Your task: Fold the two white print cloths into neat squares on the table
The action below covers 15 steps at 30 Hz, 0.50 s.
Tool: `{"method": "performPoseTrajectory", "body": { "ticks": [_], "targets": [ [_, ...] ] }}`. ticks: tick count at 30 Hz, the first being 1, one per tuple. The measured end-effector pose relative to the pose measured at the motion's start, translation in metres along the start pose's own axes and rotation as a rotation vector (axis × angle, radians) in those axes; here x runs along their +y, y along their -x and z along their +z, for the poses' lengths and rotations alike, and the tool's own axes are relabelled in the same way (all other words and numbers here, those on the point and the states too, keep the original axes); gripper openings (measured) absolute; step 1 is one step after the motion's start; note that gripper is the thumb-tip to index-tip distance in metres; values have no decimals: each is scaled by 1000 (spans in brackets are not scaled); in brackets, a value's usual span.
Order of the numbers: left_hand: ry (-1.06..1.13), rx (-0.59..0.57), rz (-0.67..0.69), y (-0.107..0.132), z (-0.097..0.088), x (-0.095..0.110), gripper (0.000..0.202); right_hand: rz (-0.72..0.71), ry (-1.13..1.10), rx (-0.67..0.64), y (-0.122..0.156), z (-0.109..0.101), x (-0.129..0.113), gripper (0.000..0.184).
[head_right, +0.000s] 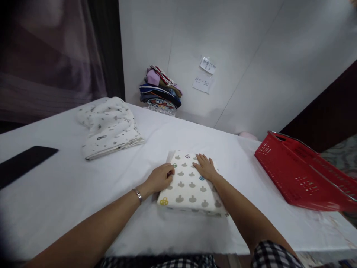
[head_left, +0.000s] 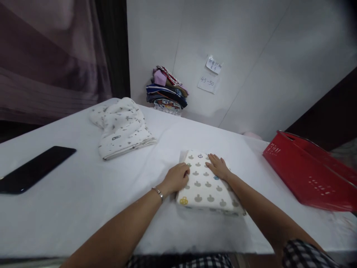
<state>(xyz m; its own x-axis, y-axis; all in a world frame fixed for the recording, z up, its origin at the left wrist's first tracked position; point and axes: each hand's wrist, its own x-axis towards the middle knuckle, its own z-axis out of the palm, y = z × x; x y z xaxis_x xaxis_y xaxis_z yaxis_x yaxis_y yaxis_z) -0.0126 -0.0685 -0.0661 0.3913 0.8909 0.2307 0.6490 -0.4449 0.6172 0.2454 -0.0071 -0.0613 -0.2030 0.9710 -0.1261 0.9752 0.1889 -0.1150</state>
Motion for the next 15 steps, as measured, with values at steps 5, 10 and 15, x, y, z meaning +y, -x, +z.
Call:
{"method": "performPoseTrajectory", "body": {
  "ticks": [5, 10, 15],
  "targets": [
    [6, -2, -7, 2, -2, -1, 16, -16, -17, 121, 29, -15, 9, 67],
    [12, -14, -19, 2, -2, 0, 16, 77, -41, 183, 63, 12, 27, 66],
    [3, -29, -46, 0, -4, 1, 18, 98, -151, 177, 62, 27, 32, 64]
  ]
}}
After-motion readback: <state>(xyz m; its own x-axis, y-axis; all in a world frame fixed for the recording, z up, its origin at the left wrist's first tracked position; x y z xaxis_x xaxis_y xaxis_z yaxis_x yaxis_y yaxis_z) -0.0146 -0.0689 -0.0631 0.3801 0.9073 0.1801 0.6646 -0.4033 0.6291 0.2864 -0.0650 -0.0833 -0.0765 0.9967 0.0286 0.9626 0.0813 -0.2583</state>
